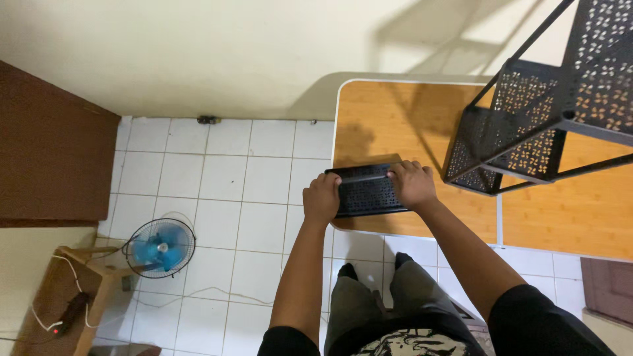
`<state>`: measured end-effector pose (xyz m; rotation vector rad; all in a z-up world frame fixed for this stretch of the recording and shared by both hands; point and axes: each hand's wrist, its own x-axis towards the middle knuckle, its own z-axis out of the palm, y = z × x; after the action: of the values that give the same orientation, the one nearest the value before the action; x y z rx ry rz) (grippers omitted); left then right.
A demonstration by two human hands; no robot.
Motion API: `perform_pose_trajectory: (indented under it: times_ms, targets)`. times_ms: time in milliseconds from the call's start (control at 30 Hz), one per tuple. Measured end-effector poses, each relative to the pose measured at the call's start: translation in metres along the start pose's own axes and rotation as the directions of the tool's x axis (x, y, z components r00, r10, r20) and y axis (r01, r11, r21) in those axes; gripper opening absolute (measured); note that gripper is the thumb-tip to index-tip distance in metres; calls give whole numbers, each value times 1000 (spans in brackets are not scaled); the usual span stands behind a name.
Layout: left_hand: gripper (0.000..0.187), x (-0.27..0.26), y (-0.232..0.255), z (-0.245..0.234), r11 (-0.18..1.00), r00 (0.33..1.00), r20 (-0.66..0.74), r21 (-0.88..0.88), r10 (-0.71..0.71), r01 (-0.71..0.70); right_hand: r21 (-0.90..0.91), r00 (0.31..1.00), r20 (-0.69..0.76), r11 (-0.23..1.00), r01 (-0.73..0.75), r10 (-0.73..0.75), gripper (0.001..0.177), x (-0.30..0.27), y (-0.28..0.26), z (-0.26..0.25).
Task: The person assembles a black metal plant stand by inserting four vertical poles into the perforated shelves and securing them with small fasteners. The person handles the shelves and poles by hand, tightening each connection before placing the stand upright on the table.
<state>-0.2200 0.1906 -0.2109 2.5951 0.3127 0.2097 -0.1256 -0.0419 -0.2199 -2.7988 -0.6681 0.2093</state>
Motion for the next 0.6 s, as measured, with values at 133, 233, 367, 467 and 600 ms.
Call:
perform_pose_trajectory:
  times_ms: [133, 233, 367, 467, 600]
  targets:
    - [19, 23, 21, -51, 998, 999, -51, -56, -5, 2, 22, 998, -60, 1000, 6, -5, 26, 14, -19, -54]
    - [19, 41, 33, -86, 986, 994, -105, -169, -22, 4, 112, 985, -167, 992, 54, -35, 27, 23, -34, -94]
    - [19, 68, 37, -113, 942, 978, -185, -335, -97, 30, 188, 942, -308, 962, 200, -135, 26, 35, -49, -134]
    - [23, 88, 42, -125, 864, 944, -298, -502, -142, -29, 203, 929, -342, 954, 222, -144, 23, 40, -60, -154]
    - [29, 111, 57, -144, 490, 932, -161, -872, -326, 21, 185, 922, -371, 964, 193, -113, 23, 43, -77, -173]
